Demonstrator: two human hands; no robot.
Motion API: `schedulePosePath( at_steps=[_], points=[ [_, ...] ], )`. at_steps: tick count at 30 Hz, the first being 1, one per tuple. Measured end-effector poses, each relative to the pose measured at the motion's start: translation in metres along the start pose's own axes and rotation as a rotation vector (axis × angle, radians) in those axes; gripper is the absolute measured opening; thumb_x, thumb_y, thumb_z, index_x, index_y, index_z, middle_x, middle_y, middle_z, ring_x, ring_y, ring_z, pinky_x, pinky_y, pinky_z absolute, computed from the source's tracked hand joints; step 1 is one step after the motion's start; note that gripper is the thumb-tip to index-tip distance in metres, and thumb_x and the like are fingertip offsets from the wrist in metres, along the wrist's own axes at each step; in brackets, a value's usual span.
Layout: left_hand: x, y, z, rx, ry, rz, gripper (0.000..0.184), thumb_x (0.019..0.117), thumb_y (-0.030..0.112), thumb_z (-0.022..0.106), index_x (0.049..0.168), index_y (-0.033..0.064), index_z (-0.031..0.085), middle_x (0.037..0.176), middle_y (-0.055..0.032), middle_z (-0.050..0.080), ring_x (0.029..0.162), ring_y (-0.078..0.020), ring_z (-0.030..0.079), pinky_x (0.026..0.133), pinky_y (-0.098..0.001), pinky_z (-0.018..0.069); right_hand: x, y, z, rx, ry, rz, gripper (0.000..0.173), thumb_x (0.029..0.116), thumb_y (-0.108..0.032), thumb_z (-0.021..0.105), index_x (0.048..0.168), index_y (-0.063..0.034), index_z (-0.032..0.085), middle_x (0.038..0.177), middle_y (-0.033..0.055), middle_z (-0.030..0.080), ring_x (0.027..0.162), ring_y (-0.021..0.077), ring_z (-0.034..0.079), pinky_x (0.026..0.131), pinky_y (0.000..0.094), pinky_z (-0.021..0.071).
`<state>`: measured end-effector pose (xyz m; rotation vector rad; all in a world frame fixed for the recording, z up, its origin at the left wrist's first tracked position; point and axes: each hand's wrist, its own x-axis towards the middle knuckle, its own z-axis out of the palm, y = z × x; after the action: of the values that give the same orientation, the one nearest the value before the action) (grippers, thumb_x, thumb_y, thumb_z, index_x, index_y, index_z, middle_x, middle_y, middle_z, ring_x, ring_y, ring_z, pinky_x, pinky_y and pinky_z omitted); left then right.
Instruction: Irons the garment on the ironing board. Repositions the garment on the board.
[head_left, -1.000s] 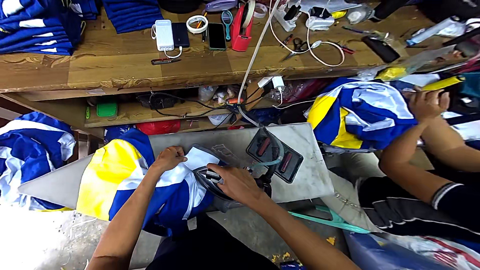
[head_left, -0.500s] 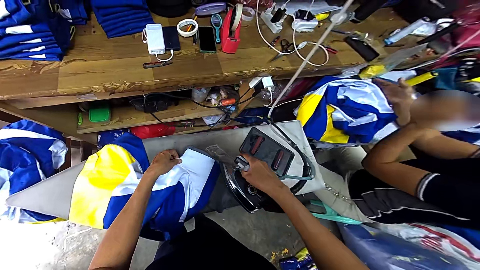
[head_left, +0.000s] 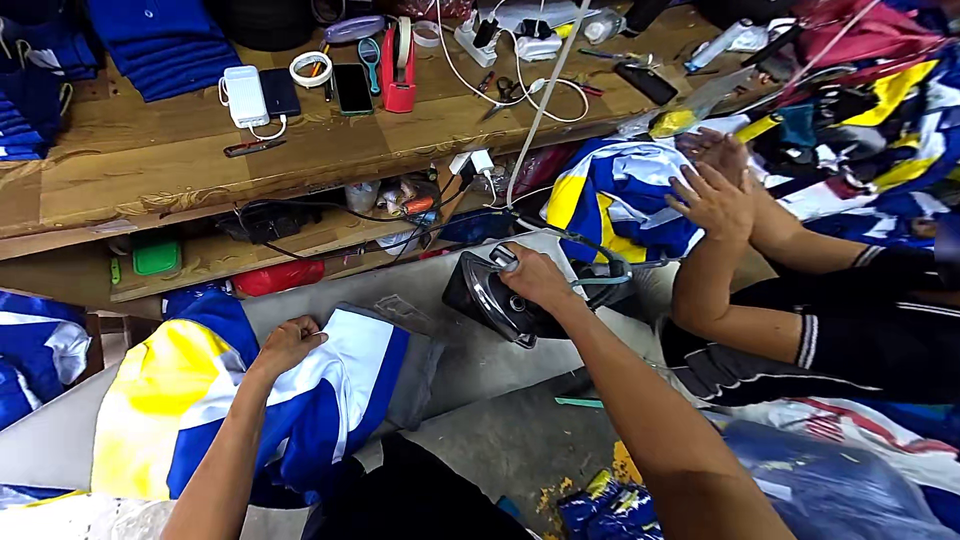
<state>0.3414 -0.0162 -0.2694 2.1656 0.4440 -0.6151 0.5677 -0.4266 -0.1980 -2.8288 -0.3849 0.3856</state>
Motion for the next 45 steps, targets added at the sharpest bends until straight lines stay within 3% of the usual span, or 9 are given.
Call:
schedulePosePath(
  at_steps=[6,9,15,24,30,34,39,41,45],
  points=[
    [-0.002,0.005,0.003,-0.065,0.068,0.005,0.036,0.0966,0.035,0.07,0.111,0.0023,0.066,0.096,-0.0112,0.067,0.088,-0.021,0.063,0.086,-0.0454,0.0515,-0.019,-0.022,-0.019,-0.143,0.121,-0.166,0.086,0.0859,-0.035,0.084,0.158,-0.0189,0.04,0.12,0.0342,0.061,0.106,0.0568,0.06,0.08,0.0731,0.0463],
    [0.001,0.008,0.01,-0.104,0.138,0.02,0.039,0.095,0.038,0.071,0.112,0.0028,0.066,0.094,-0.0092,0.067,0.084,-0.0179,0.064,0.084,-0.0412,0.0535,-0.039,-0.061,0.007,-0.068,0.195,-0.384,0.055,0.0921,-0.03,0.076,0.14,-0.0081,0.059,0.118,0.0291,0.064,0.112,0.0529,0.059,0.088,0.0719,0.0467],
    [0.002,0.032,0.017,0.061,0.163,-0.082,0.042,0.0937,0.038,0.072,0.117,0.0025,0.066,0.098,-0.0141,0.07,0.094,-0.0299,0.067,0.091,-0.0546,0.0522,-0.068,-0.116,0.122,0.087,-0.365,-0.353,0.033,0.0995,-0.032,0.064,0.119,-0.0065,0.07,0.124,0.0187,0.066,0.125,0.0387,0.056,0.104,0.0617,0.0386],
    [0.051,0.069,0.006,0.164,0.318,0.047,0.027,0.0972,0.026,0.07,0.108,0.0018,0.069,0.098,-0.0181,0.071,0.096,-0.036,0.069,0.092,-0.0602,0.0521,-0.009,-0.117,0.113,-0.026,-0.211,-0.31,0.018,0.0957,-0.02,0.069,0.104,-0.0039,0.072,0.107,0.0179,0.07,0.112,0.0377,0.062,0.095,0.059,0.0426],
    [0.051,0.055,0.025,0.266,0.481,0.166,0.04,0.0942,0.033,0.072,0.119,0.0016,0.069,0.12,-0.0244,0.066,0.118,-0.0443,0.06,0.101,-0.0626,0.0468,-0.043,-0.122,0.147,0.208,0.063,-0.558,0.045,0.1062,-0.028,0.051,0.147,-0.0109,0.055,0.149,0.0132,0.057,0.138,0.0323,0.053,0.111,0.0564,0.0423],
    [0.006,0.049,0.043,0.336,0.665,0.342,0.035,0.0996,0.034,0.061,0.115,0.0055,0.073,0.118,-0.0185,0.069,0.115,-0.04,0.063,0.097,-0.0569,0.0503,-0.082,-0.117,0.188,0.189,-0.04,-0.706,0.054,0.1107,-0.04,0.035,0.156,-0.0118,0.046,0.162,0.0101,0.043,0.152,0.0272,0.037,0.124,0.0551,0.0276],
    [-0.018,0.029,0.058,0.43,0.609,0.424,0.039,0.1003,0.043,0.058,0.123,0.0148,0.073,0.131,-0.0118,0.068,0.126,-0.0361,0.06,0.104,-0.0564,0.0464,-0.05,-0.099,0.104,0.067,0.153,-0.59,0.053,0.1062,-0.039,0.048,0.151,-0.0117,0.052,0.16,0.011,0.045,0.15,0.0307,0.04,0.12,0.0603,0.0328],
    [-0.02,0.029,0.056,0.418,0.637,0.431,0.038,0.1002,0.042,0.058,0.123,0.0156,0.073,0.132,-0.0118,0.067,0.128,-0.0361,0.059,0.105,-0.056,0.046,-0.029,-0.068,0.038,-0.085,0.178,-0.462,0.063,0.1006,-0.036,0.061,0.154,-0.0066,0.045,0.161,0.0212,0.04,0.149,0.0441,0.035,0.113,0.069,0.0338],
    [-0.023,0.034,0.056,0.412,0.65,0.445,0.036,0.0997,0.039,0.058,0.123,0.0169,0.073,0.132,-0.0106,0.067,0.128,-0.0356,0.058,0.105,-0.0555,0.0455,-0.012,0.001,-0.028,-0.12,-0.139,-0.182,0.076,0.0978,-0.055,0.063,0.156,-0.0106,0.041,0.123,0.0282,0.065,0.107,0.0485,0.065,0.086,0.0696,0.0497]
  ],
)
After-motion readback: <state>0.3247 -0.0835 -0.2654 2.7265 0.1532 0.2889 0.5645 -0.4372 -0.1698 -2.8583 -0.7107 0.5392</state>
